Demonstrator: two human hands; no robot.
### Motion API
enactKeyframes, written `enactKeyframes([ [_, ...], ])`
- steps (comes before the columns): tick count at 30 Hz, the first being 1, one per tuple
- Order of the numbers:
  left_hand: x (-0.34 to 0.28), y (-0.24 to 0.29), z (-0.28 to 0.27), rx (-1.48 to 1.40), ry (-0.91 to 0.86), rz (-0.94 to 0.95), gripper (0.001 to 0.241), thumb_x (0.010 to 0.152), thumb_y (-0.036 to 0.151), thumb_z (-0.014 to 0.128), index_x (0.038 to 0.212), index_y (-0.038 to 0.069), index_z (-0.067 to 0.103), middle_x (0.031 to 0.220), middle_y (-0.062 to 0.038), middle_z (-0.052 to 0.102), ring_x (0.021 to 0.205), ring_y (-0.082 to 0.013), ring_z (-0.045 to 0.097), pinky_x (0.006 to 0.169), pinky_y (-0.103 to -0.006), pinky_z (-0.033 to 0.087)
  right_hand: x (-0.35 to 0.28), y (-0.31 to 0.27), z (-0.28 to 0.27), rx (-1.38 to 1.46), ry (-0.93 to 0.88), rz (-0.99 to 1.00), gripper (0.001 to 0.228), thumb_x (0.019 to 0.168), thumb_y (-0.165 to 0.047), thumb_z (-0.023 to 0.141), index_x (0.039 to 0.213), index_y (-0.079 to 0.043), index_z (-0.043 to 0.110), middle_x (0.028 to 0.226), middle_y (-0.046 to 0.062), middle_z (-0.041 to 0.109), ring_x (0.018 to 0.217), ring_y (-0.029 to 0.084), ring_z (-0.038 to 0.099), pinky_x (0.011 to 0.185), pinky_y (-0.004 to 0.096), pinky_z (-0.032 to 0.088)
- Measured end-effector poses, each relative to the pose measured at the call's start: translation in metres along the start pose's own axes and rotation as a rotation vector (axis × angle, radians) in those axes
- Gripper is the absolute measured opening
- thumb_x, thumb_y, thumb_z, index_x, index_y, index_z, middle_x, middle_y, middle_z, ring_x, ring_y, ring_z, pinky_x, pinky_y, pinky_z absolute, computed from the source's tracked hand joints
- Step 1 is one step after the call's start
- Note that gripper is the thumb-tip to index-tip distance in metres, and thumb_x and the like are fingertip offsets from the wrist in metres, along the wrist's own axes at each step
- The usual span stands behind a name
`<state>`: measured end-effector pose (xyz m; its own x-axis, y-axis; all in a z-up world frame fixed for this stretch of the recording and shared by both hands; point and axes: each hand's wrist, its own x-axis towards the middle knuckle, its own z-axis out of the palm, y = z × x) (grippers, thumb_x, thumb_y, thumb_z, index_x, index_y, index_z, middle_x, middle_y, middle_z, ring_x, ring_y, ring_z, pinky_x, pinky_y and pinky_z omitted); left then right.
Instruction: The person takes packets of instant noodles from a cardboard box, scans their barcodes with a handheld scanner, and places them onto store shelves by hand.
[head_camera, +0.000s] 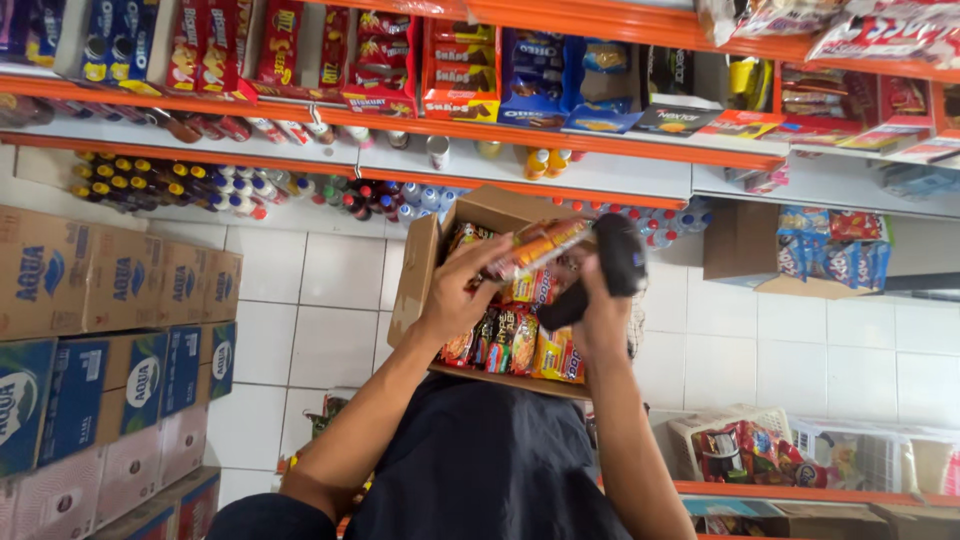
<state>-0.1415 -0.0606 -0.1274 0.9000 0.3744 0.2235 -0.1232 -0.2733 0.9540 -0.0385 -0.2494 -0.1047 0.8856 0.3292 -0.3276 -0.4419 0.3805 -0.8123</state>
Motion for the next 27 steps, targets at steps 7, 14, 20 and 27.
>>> enactKeyframes([
  [7,0.041,0.042,-0.023,0.387,-0.149,0.631,0.052,0.072,-0.007,0.072,0.119,0.016,0.072,0.143,-0.008,0.061,0.139,-0.0390,0.050,0.121,-0.0469,0.043,0.042,-0.020,0.025,-0.018,0.162,-0.108,0.039,0.085,0.000,0.077,0.119,-0.005,0.058,0.100,0.005,0.061,0.091,0.021,0.065,0.078,0.041,0.059],
  [14,0.086,0.047,-0.020,-0.552,0.036,-0.049,0.046,0.111,0.019,0.057,0.155,0.011,0.050,0.133,-0.013,0.064,0.119,-0.0156,0.064,0.107,-0.0272,0.052,0.068,-0.038,0.078,0.287,0.157,-0.292,0.033,0.086,0.001,0.077,0.111,-0.006,0.057,0.104,0.006,0.060,0.101,0.021,0.063,0.091,0.040,0.058],
  [20,0.142,0.079,-0.026,-0.352,-0.034,0.163,0.074,0.092,0.008,0.077,0.155,0.004,0.038,0.147,-0.009,0.054,0.126,-0.0147,0.059,0.106,-0.0297,0.052,0.086,-0.062,0.107,0.266,0.145,-0.424,0.030,0.089,0.000,0.074,0.113,-0.006,0.058,0.105,0.005,0.062,0.098,0.018,0.063,0.087,0.036,0.056],
  [27,0.174,0.087,-0.028,-0.327,-0.073,0.187,0.071,0.092,0.006,0.077,0.154,0.004,0.043,0.143,-0.010,0.058,0.124,-0.0142,0.061,0.105,-0.0308,0.053,0.105,-0.079,0.097,0.164,0.048,-0.518,0.029,0.092,0.003,0.074,0.114,-0.006,0.058,0.105,0.005,0.061,0.096,0.016,0.062,0.085,0.033,0.054],
])
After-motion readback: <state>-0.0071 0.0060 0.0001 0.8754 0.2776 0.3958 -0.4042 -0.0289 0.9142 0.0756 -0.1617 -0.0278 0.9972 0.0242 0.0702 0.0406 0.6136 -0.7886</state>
